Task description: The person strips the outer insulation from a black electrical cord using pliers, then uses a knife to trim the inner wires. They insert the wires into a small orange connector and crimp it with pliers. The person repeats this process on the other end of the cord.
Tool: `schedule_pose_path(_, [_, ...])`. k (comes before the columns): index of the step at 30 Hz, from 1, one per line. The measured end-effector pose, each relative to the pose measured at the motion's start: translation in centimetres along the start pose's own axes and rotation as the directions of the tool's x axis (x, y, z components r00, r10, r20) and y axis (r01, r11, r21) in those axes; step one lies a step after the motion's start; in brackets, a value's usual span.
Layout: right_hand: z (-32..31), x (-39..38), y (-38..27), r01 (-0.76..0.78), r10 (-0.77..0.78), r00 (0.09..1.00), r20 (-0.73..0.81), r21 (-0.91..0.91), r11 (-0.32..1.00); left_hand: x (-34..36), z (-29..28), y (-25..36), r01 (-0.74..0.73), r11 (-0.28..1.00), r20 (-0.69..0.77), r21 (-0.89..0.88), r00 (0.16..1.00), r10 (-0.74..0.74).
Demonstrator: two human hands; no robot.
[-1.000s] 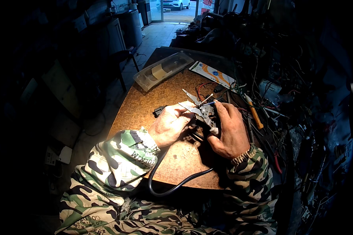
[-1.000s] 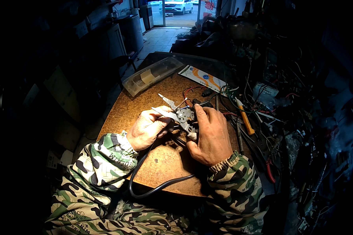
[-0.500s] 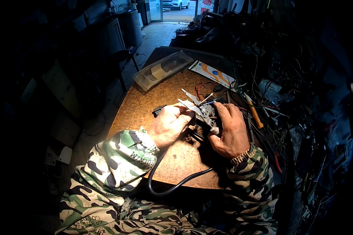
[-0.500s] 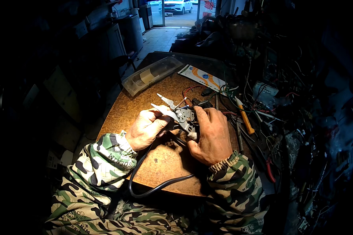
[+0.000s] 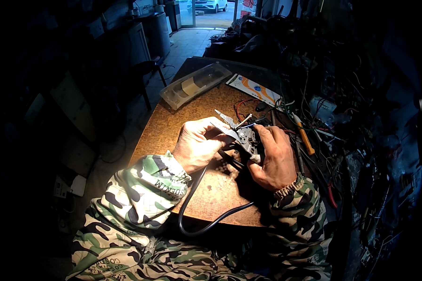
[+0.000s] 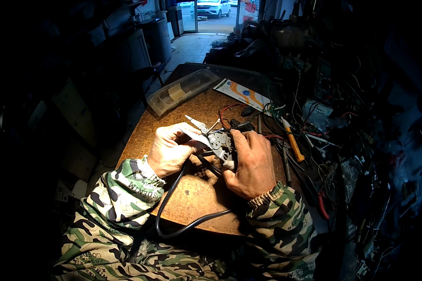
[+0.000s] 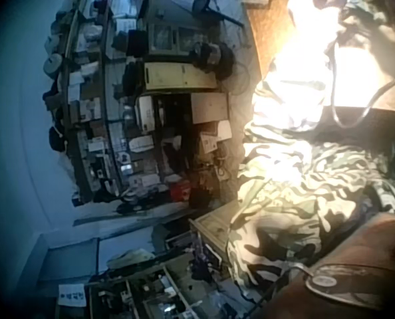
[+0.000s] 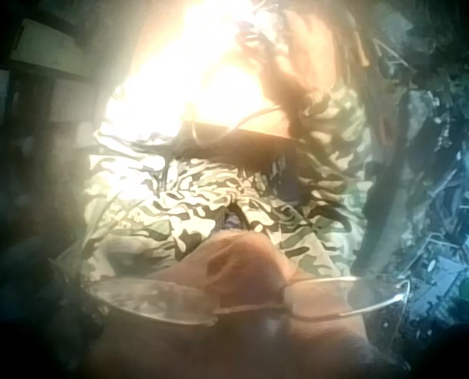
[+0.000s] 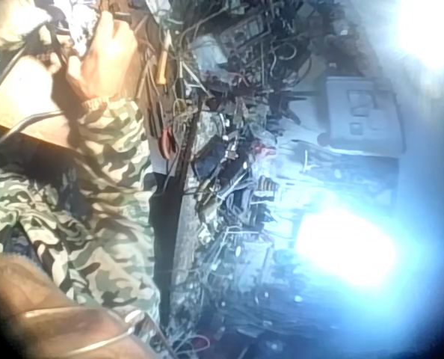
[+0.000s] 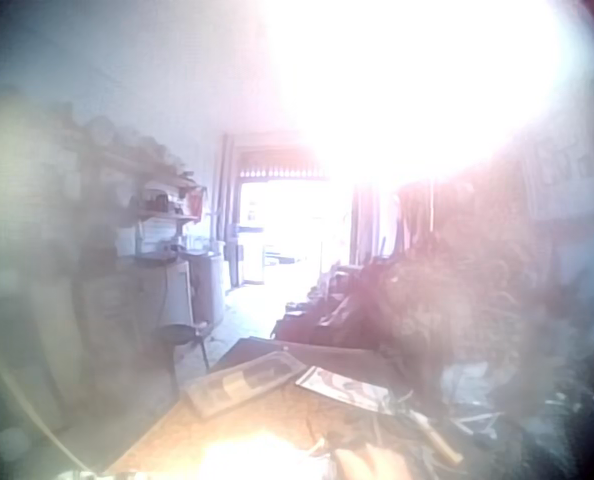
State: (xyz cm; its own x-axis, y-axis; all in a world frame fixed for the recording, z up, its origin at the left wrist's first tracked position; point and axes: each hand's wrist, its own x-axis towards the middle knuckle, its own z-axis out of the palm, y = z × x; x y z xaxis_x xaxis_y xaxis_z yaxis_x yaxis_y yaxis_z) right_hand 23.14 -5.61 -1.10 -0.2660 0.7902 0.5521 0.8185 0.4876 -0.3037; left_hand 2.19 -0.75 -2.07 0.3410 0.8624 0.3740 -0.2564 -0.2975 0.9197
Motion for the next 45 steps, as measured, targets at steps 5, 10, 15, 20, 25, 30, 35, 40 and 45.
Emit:
schedule_pose_path(5, [0.4, -0.1, 0.3, 0.05, -0.049, 0.999, -0.012, 0.089, 0.995, -0.2, -1.5, 1.0, 0.108, 0.993, 0.113, 0.047, 0.987, -0.113])
schedule_pose_path(10, [-0.5, -0.4, 0.6, 0.174, -0.171, 0.985, -0.032, 0.147, 0.974, 0.2, -2.4, 2.7, 0.223, 0.972, 0.361, -0.069, 0.914, -0.184])
schedule_pose_path(15, [0.0, -0.1, 0.4, 0.262, -0.267, 0.964, -0.008, 0.229, 0.937, -0.4, -4.6, 2.0, 0.401, 0.914, 0.483, -0.057, 0.812, -0.326])
schedule_pose_path(20, [0.5, -0.6, 0.9, 0.089, -0.085, 0.996, -0.037, 0.125, 0.988, 0.3, -2.5, 1.4, 0.216, 0.975, 0.298, 0.054, 0.928, -0.222])
schedule_pose_path(25, [0.0, 0.0, -0.7, 0.009, -0.003, 0.998, -0.062, 0.092, 0.996, -0.4, -0.9, 1.6, -0.088, 0.978, 0.1, 0.191, 0.993, 0.07])
schedule_pose_path(30, [0.7, -0.5, 0.0, -0.001, 0.005, 0.998, -0.055, 0.08, 0.997, 0.0, -1.1, -0.6, -0.243, 0.954, 0.147, 0.175, 0.965, 0.218])
schedule_pose_path(35, [0.4, -0.7, 0.1, 0.046, -0.041, 0.999, -0.031, 0.153, 0.987, -0.5, -1.9, 1.8, 0.046, 0.99, 0.252, 0.135, 0.965, -0.079])
schedule_pose_path(40, [0.6, -0.2, -0.2, 0.218, -0.221, 0.975, -0.02, 0.282, 0.934, -0.6, -4.3, 2.2, 0.168, 0.984, 0.512, 0.051, 0.842, -0.17])
schedule_pose_path(45, [-0.2, -0.2, -0.6, 0.28, -0.314, 0.949, 0.018, 0.405, 0.87, -0.5, -4.0, 2.4, 0.587, 0.808, 0.759, -0.051, 0.549, -0.351])
